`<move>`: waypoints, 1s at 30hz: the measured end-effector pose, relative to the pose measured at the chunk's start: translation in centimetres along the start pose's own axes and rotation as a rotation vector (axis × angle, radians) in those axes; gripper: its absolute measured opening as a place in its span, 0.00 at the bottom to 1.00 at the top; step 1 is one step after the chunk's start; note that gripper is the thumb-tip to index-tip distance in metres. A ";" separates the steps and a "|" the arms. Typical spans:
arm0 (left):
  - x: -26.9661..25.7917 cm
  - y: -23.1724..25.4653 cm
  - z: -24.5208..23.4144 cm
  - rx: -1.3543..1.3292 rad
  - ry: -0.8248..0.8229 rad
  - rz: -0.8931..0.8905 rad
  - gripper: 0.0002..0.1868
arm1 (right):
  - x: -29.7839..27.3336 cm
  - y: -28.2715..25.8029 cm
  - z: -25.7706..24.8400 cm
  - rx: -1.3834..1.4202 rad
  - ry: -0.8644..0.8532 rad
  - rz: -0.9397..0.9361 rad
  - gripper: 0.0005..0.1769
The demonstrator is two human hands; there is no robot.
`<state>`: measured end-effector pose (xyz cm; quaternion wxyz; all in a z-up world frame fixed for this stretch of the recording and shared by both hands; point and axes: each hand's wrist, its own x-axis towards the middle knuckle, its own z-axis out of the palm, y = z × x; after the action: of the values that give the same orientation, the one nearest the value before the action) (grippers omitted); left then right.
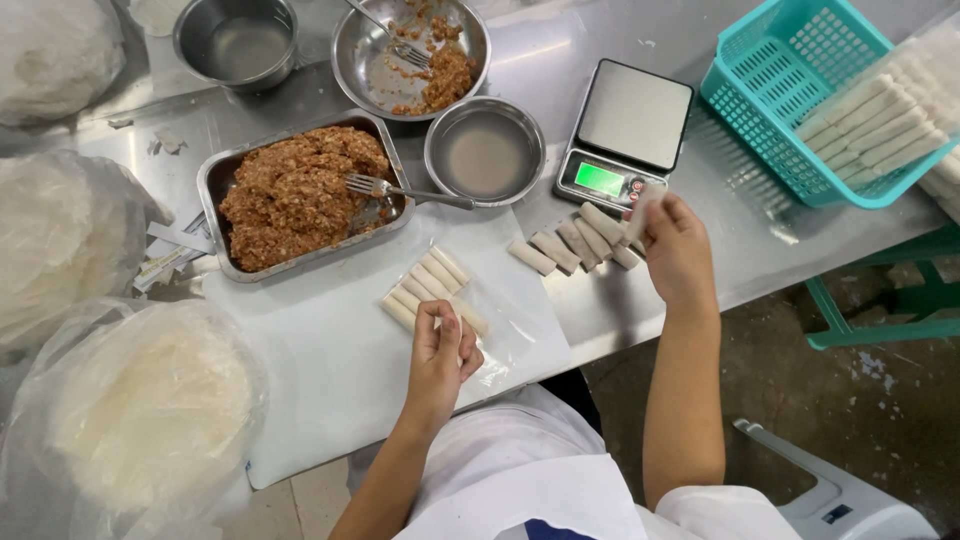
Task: The person organizes spring rolls by hand, placing them into plastic packaging one by one before setting the package on a scale to check the weight and then placing it aside.
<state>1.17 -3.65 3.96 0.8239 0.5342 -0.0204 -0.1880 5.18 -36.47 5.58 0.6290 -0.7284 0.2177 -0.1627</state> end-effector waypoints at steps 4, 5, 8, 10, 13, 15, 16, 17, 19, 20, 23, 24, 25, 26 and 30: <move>0.3 0.2 0.4 -0.109 0.048 -0.049 0.12 | 0.0 2.9 -0.6 0.447 0.186 0.161 0.15; 0.4 0.3 0.6 -0.162 0.062 -0.073 0.13 | -0.3 3.9 -0.6 0.407 0.267 0.178 0.20; 0.6 1.7 1.8 -0.259 0.086 -0.108 0.13 | -6.3 0.7 2.5 -0.028 -0.285 0.039 0.16; 0.7 2.5 2.2 -0.314 0.092 -0.115 0.13 | -9.1 -5.9 4.3 -0.156 -0.451 -0.132 0.11; 0.5 2.9 2.1 -0.395 0.125 -0.093 0.14 | -11.1 -8.0 5.9 -0.232 -0.449 -0.316 0.14; 0.2 3.4 2.6 -0.424 0.143 -0.060 0.14 | -12.1 -6.7 7.0 -0.186 -0.279 -0.329 0.14; 0.0 3.9 3.3 -0.415 0.143 -0.028 0.15 | -12.8 -5.9 7.7 -0.014 -0.211 -0.275 0.14; -0.3 4.4 3.9 -0.406 0.140 0.001 0.16 | -13.5 -5.2 8.3 0.155 -0.139 -0.216 0.15; -0.8 4.6 5.2 -0.374 0.120 0.051 0.16 | -15.5 -4.8 10.0 0.163 -0.180 -0.164 0.13; -1.1 4.8 5.8 -0.340 0.097 0.100 0.15 | -16.5 -4.7 10.8 0.172 -0.217 -0.113 0.11; -1.7 5.7 5.4 -0.265 0.068 0.167 0.17 | -17.1 -6.9 10.1 0.086 -0.404 -0.187 0.16; -1.9 5.9 5.5 -0.264 0.074 0.168 0.17 | -17.1 -7.3 10.0 0.087 -0.410 -0.185 0.16; -2.0 6.0 5.6 -0.279 0.052 0.177 0.18 | -17.0 -7.6 9.8 0.118 -0.420 -0.203 0.18; -2.2 6.2 5.8 -0.295 0.029 0.185 0.19 | -17.0 -7.8 9.5 0.148 -0.430 -0.221 0.20; -2.8 6.4 6.5 -0.284 -0.006 0.179 0.20 | -17.6 -6.7 9.8 0.170 -0.377 -0.319 0.21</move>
<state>-1.08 -6.06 12.90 0.9046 0.4077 -0.0435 -0.1167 -4.08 -18.26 11.33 0.6838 -0.7154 -0.0355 -0.1392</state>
